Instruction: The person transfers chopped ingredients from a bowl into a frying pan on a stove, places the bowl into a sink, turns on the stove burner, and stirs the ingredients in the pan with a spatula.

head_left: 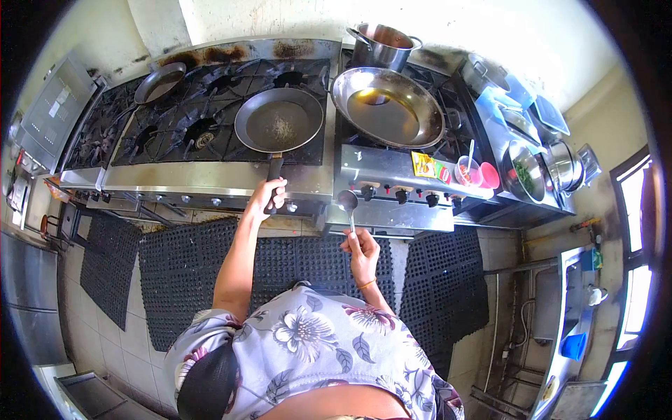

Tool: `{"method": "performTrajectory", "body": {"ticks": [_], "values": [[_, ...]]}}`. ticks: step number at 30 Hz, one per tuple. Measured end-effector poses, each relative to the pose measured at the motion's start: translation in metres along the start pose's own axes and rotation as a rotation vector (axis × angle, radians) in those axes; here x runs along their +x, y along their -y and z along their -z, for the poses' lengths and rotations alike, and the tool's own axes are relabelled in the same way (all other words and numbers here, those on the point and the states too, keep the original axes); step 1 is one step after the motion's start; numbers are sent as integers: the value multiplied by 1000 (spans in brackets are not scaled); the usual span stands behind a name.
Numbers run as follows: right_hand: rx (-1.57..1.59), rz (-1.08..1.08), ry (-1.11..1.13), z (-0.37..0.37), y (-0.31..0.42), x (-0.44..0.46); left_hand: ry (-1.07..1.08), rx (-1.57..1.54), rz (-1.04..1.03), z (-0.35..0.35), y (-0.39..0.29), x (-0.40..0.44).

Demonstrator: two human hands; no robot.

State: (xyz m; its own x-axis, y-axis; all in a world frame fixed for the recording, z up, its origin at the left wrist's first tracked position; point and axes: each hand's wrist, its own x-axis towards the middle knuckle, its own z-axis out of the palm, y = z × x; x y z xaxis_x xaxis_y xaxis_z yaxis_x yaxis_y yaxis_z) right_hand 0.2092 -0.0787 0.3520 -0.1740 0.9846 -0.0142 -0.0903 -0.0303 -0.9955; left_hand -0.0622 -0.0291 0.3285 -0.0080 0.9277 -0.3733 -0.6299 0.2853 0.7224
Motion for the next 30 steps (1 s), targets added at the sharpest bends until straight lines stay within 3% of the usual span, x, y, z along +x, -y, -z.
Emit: {"method": "performTrajectory", "body": {"ticks": [30], "values": [[-55, -45, -13, -49, -14, 27, -155, 147, -63, -12, -49, -28]]}}
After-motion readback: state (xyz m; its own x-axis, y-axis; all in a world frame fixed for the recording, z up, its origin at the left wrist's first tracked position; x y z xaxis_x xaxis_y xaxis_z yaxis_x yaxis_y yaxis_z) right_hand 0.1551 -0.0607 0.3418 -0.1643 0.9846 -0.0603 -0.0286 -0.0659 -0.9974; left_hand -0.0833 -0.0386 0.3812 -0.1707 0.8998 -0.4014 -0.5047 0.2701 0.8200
